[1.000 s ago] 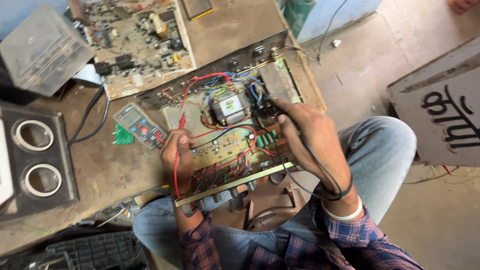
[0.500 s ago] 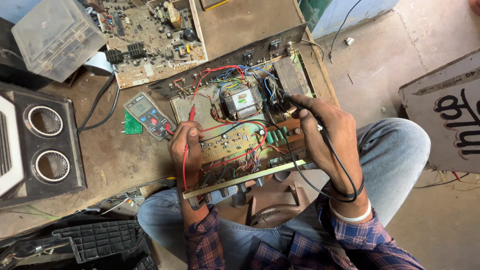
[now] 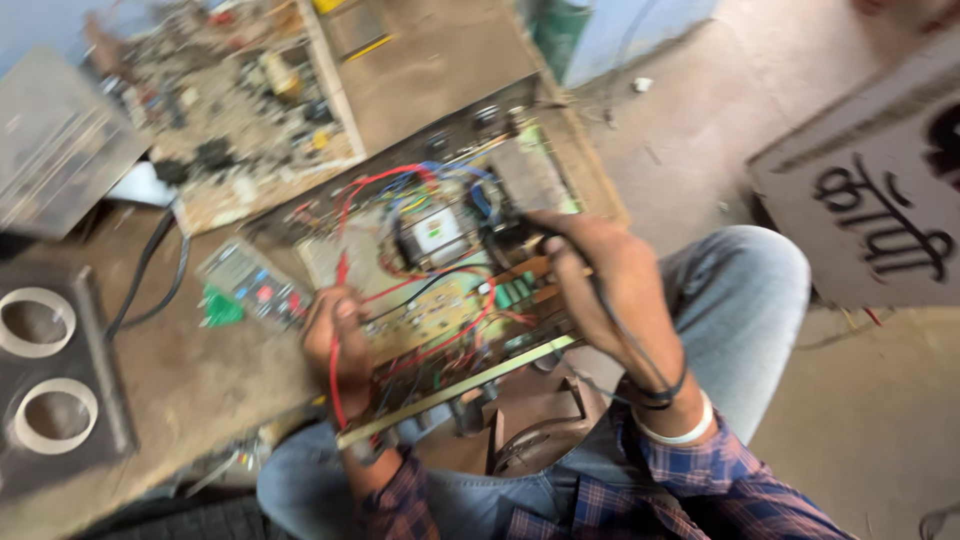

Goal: The person uses a multimeter to test various points on an exposed circuit board. They move the probes across different components and wires, observing the readings on the multimeter display.

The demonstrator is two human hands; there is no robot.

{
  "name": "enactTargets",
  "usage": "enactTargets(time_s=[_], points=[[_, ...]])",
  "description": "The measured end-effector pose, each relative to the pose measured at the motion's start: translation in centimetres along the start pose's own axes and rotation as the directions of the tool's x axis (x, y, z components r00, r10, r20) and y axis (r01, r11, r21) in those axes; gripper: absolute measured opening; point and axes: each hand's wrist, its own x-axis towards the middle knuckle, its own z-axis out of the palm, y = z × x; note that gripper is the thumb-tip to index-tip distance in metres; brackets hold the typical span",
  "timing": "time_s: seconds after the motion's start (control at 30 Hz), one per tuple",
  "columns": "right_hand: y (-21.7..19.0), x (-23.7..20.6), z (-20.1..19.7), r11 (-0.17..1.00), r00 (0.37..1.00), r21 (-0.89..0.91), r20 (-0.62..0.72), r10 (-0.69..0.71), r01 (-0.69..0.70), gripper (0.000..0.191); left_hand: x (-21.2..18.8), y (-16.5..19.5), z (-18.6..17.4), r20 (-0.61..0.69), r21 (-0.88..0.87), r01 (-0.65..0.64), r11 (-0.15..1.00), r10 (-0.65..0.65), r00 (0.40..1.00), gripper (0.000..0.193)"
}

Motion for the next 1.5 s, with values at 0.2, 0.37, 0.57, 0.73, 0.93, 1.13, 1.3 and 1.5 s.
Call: enactTargets(time_s=[0.2, 0.37, 0.57, 0.73, 0.93, 1.13, 1.3, 1.5], points=[[0.4, 0.2, -0.2, 0.999, 0.999, -0.018, 0.01, -0.05, 0.05, 0.026, 0.1, 0.2, 0.4, -0.017, -0.021, -0.046, 0.999, 0.045, 0.999, 0.053], [0.3, 0.4, -0.5, 0.997, 0.997, -0.038, 0.01, -0.071, 0.071, 0.024, -0.1, 0.1, 0.4, -0.014, -0.02, -0.045, 0.999, 0.045, 0.999, 0.051], [-0.3, 0.3, -0.2, 0.999, 1.0, -0.022, 0.002, -0.026, 0.026, 0.024, 0.1, -0.2, 0.0, -0.004, -0.014, -0.024, 1.0, 0.024, 1.0, 0.045], [-0.8, 0.4, 0.2, 0.999, 1.0, -0.039, 0.009, 0.022, -0.022, 0.025, 0.2, -0.3, -0.5, 0.028, -0.079, 0.006, 0.997, -0.004, 1.0, 0.039], [-1.1, 0.1, 0.7, 0.999, 0.999, 0.005, -0.032, 0.036, -0.035, 0.024, 0.3, -0.2, -0.8, 0.023, -0.117, 0.002, 0.993, 0.001, 1.0, 0.042], [-1.1, -0.1, 0.8, 0.998, 0.997, 0.022, -0.042, 0.067, -0.066, 0.022, 0.2, -0.2, -1.0, 0.021, -0.129, -0.006, 0.992, 0.008, 1.0, 0.04], [-1.0, -0.2, 0.8, 0.996, 0.995, 0.009, -0.022, 0.094, -0.094, 0.023, 0.3, -0.1, -1.1, 0.016, -0.142, -0.028, 0.989, 0.031, 0.999, 0.041], [-0.9, 0.1, 1.0, 0.992, 0.99, 0.008, -0.052, 0.128, -0.128, 0.023, 0.4, 0.3, -1.0, 0.02, -0.125, -0.008, 0.992, 0.011, 1.0, 0.043]])
